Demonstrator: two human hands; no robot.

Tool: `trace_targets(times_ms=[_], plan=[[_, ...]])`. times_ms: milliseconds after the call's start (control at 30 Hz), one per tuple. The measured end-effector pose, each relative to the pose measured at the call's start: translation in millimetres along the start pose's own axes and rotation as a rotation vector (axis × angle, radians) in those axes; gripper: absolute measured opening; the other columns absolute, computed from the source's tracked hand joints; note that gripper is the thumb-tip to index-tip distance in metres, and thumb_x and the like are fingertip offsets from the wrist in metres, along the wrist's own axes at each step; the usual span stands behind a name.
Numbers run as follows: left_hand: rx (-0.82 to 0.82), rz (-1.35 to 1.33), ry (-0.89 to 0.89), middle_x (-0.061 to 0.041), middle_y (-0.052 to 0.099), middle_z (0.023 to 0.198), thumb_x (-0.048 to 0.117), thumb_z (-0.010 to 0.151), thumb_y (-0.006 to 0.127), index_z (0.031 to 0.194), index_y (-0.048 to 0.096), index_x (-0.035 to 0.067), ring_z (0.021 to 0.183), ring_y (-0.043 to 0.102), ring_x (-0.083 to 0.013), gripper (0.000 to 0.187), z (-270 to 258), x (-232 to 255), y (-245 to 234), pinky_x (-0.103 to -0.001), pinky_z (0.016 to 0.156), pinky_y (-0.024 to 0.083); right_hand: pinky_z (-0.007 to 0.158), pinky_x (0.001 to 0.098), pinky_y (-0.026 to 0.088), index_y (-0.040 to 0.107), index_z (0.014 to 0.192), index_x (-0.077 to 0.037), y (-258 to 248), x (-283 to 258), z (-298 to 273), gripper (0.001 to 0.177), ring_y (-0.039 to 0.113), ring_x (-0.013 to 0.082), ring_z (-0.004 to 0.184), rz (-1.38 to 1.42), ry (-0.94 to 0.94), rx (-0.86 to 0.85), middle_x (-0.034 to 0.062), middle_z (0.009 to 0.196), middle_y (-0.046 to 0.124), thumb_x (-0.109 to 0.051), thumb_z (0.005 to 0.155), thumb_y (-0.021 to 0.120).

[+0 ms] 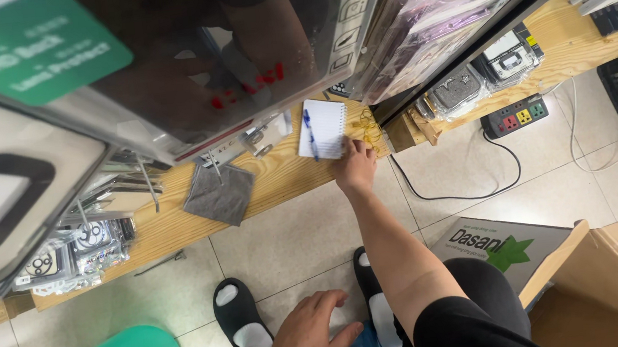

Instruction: The person sits on a low stool and organizes packaged items, placing them into a cardboard box. They use a pen to write on a notepad, likely recording inventory details, and handle rubber bands and a cloth during the process.

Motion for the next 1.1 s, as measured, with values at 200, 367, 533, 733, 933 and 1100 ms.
trace_targets(times_ms=[200, 367, 533, 733, 933, 1100], plan=[[-0.049, 0.001, -0.034, -0.001, 0.07, 0.151, 0.054, 0.11, 0.069, 0.153, 0.06, 0.019, 0.14, 0.063, -0.0228, 0.056, 0.7, -5.2, 0.9, -0.043, 0.113, 0.053, 0.126, 0.0528, 0.044, 0.063, 0.161, -0.017, -10.1, -10.7, 6.0, 0.054, 0.05, 0.0355, 0.148, -0.089, -0.137, 0.108, 0.0103, 0.161, 0.058, -0.045, 0.117, 0.05], [-0.017, 0.019, 0.02, -0.002, 0.07, 0.148, 0.056, 0.111, 0.068, 0.152, 0.06, 0.017, 0.136, 0.064, -0.0262, 0.057, 3.1, -17.0, 11.7, -0.046, 0.109, 0.053, 0.133, 0.0633, 0.029, 0.038, 0.178, -0.026, -31.9, -8.8, 43.0, 0.066, 0.025, 0.0424, 0.17, -0.361, -0.226, 0.079, 0.0139, 0.185, 0.033, -0.031, 0.113, 0.04], [-0.085, 0.041, -0.036, 0.001, 0.068, 0.15, 0.06, 0.112, 0.065, 0.153, 0.058, 0.022, 0.135, 0.064, -0.0258, 0.056, 7.9, -19.5, 12.0, -0.046, 0.107, 0.054, 0.133, 0.0645, 0.029, 0.02, 0.184, -0.038, -49.8, 3.3, 66.9, 0.085, 0.016, 0.0343, 0.175, -0.418, -0.158, -0.25, 0.0005, 0.194, 0.014, -0.009, 0.106, 0.039], [-0.092, 0.032, -0.036, 0.002, 0.068, 0.152, 0.06, 0.111, 0.064, 0.154, 0.058, 0.022, 0.137, 0.064, -0.0248, 0.058, 13.9, -18.4, 15.5, -0.046, 0.108, 0.053, 0.132, 0.0588, 0.044, 0.06, 0.164, -0.007, -27.6, 28.3, 47.0, 0.053, 0.036, 0.0551, 0.161, -0.268, -0.187, -0.011, 0.0157, 0.174, 0.049, -0.002, 0.113, 0.047], [-0.096, 0.042, -0.043, 0.001, 0.068, 0.152, 0.059, 0.111, 0.065, 0.154, 0.058, 0.021, 0.138, 0.064, -0.0241, 0.058, 12.7, -11.8, 13.9, -0.045, 0.11, 0.053, 0.094, 0.0477, 0.062, 0.09, 0.119, -0.016, -31.9, 25.3, 51.9, 0.028, 0.076, 0.0363, 0.11, 0.13, -0.163, 0.136, 0.009, 0.137, 0.074, -0.014, 0.106, 0.065], [-0.119, 0.033, -0.052, 0.0, 0.067, 0.154, 0.056, 0.113, 0.067, 0.155, 0.058, 0.02, 0.14, 0.063, -0.0232, 0.057, 5.9, 6.3, 0.6, -0.044, 0.112, 0.053, 0.083, 0.0321, 0.075, 0.087, 0.106, -0.013, -53.2, 0.8, 50.6, 0.009, 0.078, 0.0134, 0.092, 0.856, 0.09, -0.041, 0.0008, 0.101, 0.082, -0.007, 0.099, 0.084]])
Point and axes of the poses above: each hand's wrist, its own z-axis towards the middle knuckle, its own y-axis out of the palm, x = y × z, the point moved 2 cm from there along z, towards the middle knuckle
